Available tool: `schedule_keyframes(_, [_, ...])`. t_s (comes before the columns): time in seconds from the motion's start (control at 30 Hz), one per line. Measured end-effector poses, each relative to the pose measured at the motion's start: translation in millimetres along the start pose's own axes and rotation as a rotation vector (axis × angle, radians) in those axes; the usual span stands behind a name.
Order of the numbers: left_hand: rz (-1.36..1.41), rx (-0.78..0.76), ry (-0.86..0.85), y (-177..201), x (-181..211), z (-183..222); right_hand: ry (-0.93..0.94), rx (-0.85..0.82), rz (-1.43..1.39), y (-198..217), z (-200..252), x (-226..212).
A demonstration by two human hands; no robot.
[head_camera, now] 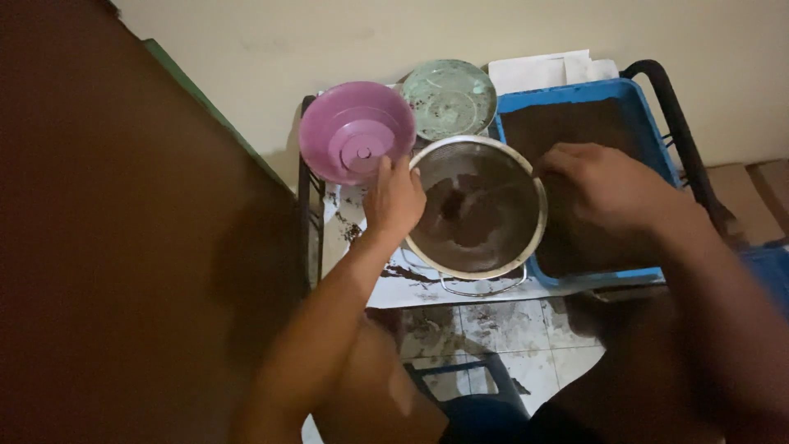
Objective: Pressing and stirring coffee grounds through a fine-mesh sieve using a spoon into a container.
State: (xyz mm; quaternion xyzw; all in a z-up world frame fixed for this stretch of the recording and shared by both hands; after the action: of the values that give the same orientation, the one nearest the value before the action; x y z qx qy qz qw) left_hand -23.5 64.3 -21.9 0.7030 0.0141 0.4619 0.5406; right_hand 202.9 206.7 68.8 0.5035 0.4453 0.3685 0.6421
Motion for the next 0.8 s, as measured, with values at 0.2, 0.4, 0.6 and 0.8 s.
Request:
schedule_keyframes(0.2, [-0.130,0.116,-0.104,-14,2,-13,0.115,0.225,0.228,-19,-5,21])
schedule_keyframes(0.4, [-0.115,0.095,-0.046,-4,14,-10,0.021,-0.081,0.480,-44,-5,18])
schedule_keyframes(0.6, [-0.059,0.041,-0.058,-2,10,-14,-0.095,-0.084,0.464,4,16,-3])
schedule_keyframes(0.8, [-0.002,-0.072,0.013,5,11,-15,-0.015,0.106,0.483,-23,-13,12])
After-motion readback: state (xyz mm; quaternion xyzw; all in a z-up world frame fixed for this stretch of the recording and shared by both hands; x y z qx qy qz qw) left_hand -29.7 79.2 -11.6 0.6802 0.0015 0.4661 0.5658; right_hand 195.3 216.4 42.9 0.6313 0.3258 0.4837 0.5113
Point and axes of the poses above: each hand's wrist, its own z-axis away from the middle knuckle, its own y-axis out of the back of the hand, x = y × z, the point moved 4 cm from there along -z, towards the middle knuckle, and after that the axes turned 3 degrees about z, right-handed, at the moved point
